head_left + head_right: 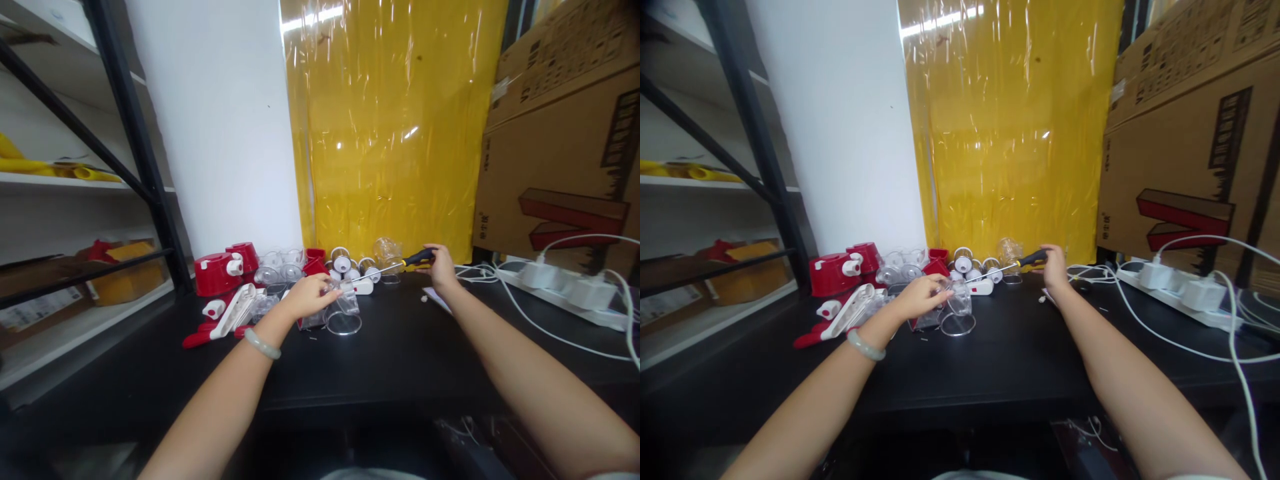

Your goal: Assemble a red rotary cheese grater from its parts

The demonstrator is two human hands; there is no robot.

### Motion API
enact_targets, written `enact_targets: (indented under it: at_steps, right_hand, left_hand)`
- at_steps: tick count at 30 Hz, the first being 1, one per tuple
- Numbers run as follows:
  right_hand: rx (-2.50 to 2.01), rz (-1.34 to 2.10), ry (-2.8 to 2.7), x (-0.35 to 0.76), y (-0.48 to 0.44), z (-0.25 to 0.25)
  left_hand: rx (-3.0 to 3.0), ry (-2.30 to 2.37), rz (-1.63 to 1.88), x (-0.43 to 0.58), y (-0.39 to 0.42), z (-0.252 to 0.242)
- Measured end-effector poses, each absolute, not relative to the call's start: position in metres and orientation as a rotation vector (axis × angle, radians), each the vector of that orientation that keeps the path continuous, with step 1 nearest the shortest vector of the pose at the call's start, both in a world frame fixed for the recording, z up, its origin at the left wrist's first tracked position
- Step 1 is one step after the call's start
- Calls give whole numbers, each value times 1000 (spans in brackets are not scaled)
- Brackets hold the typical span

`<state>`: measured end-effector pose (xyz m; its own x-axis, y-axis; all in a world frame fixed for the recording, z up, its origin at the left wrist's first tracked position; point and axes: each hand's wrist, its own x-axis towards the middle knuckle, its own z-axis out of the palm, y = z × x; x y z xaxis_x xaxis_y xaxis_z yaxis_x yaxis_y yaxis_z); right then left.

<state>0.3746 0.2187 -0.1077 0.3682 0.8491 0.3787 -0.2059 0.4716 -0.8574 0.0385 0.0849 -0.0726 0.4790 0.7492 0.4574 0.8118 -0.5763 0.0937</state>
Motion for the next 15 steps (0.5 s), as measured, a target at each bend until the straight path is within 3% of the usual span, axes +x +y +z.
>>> enact_targets:
  at_steps: [15]
  right_hand:
    - [-846, 697, -944, 372, 220, -108]
  left_hand:
    - [-2604, -1357, -704, 37, 87, -74]
